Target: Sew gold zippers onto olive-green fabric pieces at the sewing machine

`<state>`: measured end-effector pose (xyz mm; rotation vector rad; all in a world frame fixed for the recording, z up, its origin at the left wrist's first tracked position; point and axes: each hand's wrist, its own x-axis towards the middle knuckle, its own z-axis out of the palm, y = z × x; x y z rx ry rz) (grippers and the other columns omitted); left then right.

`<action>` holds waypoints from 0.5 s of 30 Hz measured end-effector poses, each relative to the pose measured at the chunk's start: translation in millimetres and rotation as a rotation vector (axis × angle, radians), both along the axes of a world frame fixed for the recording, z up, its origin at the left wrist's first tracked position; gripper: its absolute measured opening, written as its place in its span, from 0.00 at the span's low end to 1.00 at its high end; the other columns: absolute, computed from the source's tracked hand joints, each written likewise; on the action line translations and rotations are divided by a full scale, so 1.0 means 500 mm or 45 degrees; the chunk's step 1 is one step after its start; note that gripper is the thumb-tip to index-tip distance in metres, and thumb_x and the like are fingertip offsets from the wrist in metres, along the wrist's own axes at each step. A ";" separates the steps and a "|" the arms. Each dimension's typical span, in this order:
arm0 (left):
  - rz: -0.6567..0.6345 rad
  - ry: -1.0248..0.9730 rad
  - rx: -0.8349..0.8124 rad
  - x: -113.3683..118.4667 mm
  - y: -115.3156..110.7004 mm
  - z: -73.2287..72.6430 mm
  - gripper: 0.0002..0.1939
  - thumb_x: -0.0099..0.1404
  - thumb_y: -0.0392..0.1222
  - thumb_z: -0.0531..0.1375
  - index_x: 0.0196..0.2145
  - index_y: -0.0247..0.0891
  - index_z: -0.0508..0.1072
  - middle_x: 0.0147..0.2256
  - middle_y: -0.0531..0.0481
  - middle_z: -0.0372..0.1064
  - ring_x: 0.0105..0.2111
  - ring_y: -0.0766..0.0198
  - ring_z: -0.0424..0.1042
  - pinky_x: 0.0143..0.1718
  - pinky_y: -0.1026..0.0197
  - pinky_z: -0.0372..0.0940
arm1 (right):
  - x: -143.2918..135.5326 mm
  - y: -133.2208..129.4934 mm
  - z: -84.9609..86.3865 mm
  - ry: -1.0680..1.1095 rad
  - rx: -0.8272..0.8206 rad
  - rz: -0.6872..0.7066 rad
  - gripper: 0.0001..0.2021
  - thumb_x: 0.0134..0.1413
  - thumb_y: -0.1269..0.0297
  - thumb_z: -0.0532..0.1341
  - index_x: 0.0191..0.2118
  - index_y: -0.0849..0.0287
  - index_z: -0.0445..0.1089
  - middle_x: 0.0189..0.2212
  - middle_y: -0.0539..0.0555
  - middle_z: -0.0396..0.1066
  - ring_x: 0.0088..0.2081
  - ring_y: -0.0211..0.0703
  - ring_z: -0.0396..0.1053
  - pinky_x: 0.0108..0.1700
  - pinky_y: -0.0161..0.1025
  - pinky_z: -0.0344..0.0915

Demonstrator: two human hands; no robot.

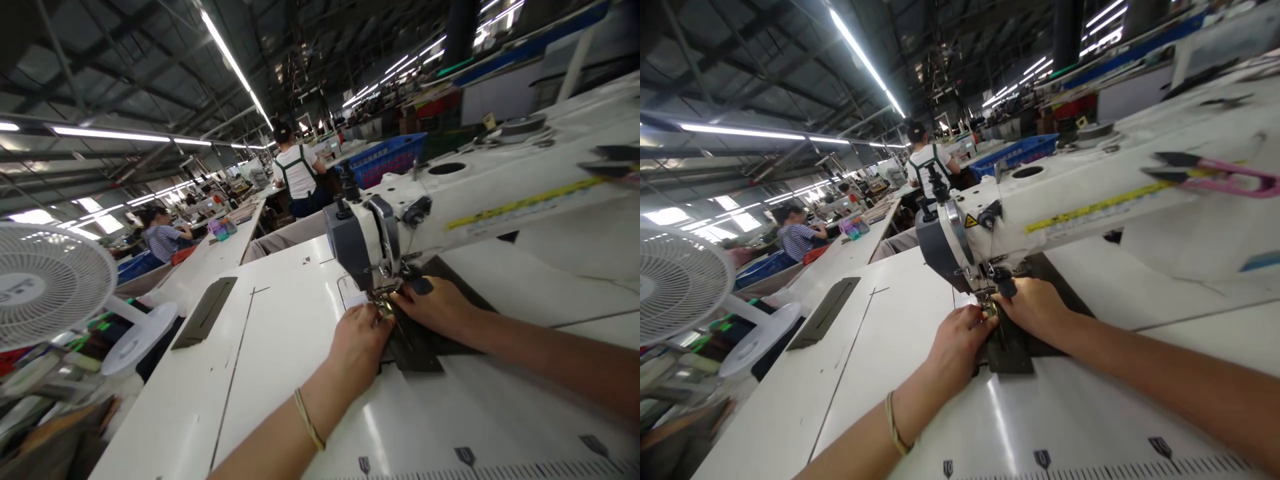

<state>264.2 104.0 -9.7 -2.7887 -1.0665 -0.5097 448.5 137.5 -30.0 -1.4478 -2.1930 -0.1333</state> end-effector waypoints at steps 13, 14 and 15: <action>0.057 -0.414 -0.176 0.002 -0.061 -0.009 0.11 0.61 0.32 0.61 0.43 0.33 0.70 0.40 0.45 0.73 0.39 0.58 0.74 0.43 0.58 0.73 | 0.025 -0.101 0.014 0.189 0.112 0.587 0.15 0.60 0.73 0.50 0.44 0.60 0.73 0.39 0.54 0.76 0.39 0.40 0.74 0.43 0.37 0.72; 0.052 -0.383 -0.144 0.005 -0.060 -0.012 0.08 0.61 0.31 0.60 0.40 0.34 0.71 0.38 0.45 0.73 0.38 0.59 0.75 0.42 0.58 0.73 | 0.023 -0.102 0.014 0.180 0.139 0.593 0.16 0.59 0.74 0.50 0.43 0.60 0.74 0.39 0.55 0.76 0.40 0.40 0.74 0.43 0.37 0.72; 0.033 -0.337 -0.097 0.007 -0.059 -0.015 0.05 0.63 0.31 0.59 0.37 0.34 0.71 0.37 0.46 0.74 0.38 0.59 0.75 0.42 0.57 0.73 | 0.021 -0.106 0.012 0.156 0.196 0.603 0.16 0.58 0.75 0.49 0.43 0.62 0.74 0.40 0.56 0.76 0.40 0.41 0.74 0.44 0.38 0.72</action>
